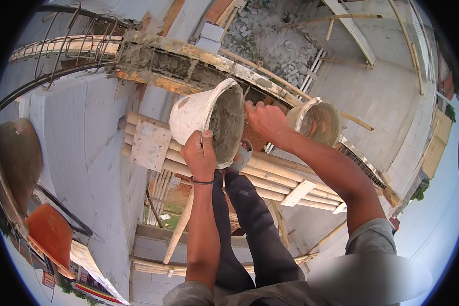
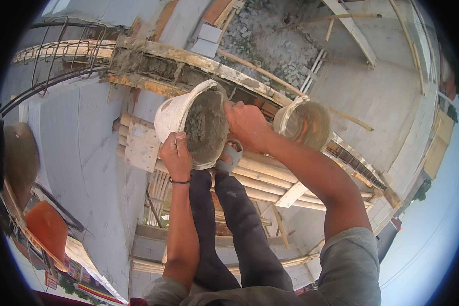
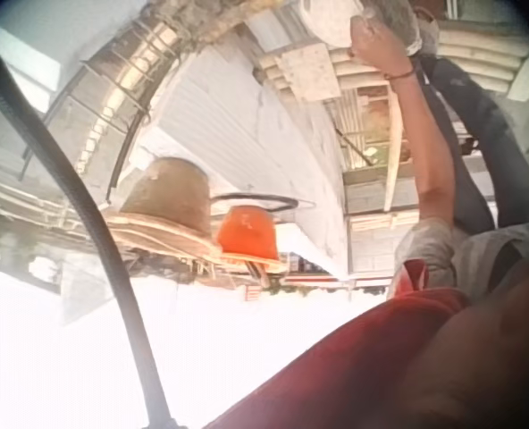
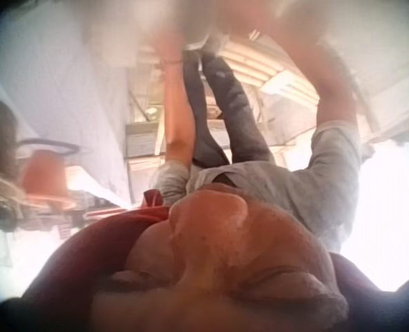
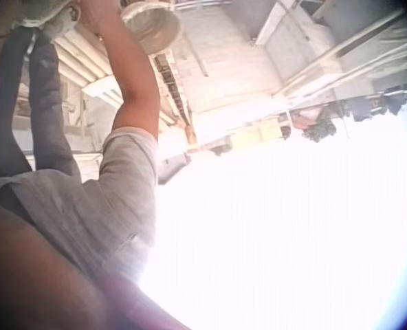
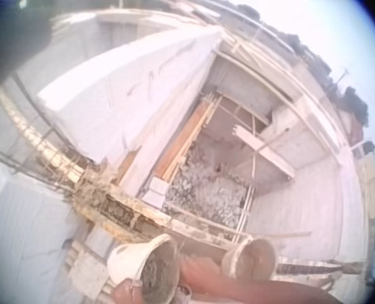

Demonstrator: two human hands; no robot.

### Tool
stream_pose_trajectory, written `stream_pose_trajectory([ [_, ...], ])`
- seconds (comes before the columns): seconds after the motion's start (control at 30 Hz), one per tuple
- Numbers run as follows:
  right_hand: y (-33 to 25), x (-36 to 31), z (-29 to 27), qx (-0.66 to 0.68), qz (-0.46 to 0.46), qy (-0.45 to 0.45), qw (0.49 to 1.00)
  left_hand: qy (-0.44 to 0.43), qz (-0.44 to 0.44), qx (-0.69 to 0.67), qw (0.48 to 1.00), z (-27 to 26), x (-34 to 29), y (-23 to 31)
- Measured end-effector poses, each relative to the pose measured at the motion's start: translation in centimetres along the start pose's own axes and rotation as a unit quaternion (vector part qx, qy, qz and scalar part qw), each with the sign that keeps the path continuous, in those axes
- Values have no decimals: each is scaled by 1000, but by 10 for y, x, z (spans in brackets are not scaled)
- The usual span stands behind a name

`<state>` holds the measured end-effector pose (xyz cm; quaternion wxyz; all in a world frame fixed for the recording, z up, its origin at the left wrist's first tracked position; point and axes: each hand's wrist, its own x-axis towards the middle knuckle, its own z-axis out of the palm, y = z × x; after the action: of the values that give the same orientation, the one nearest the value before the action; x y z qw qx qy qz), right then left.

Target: The person scoops wet cement from a bucket with a trowel and applies it to a rebar-reinforced beam on a bamboo scaffold. The person repeatedly transfers cement along the beam and smooths the surface while standing on the scaffold.

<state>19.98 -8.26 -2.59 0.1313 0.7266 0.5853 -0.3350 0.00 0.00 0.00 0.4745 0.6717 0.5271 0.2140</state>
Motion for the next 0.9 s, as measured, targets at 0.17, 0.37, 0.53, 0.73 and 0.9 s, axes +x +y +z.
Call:
stream_pose_trajectory([
  [0.17, 18, 20, -1, 175, -96, -32, 979, 19, 16, -33, 999, -15, 9, 46],
  [0.37, -9, 2, 4, 299, -141, -161, 930, 9, 13, -90, 996, -38, 14, 47],
  [0.53, -23, -26, -8, 380, -61, -202, 901, 137, -87, -90, 983, -38, 13, 11],
  [0.73, -5, -21, -18, 364, -28, -120, 923, 253, -127, -28, 959, -33, 6, -10],
  [0.9, 14, -6, -20, 293, 42, -4, 955, 273, -154, 20, 949, -44, 2, -26],
])
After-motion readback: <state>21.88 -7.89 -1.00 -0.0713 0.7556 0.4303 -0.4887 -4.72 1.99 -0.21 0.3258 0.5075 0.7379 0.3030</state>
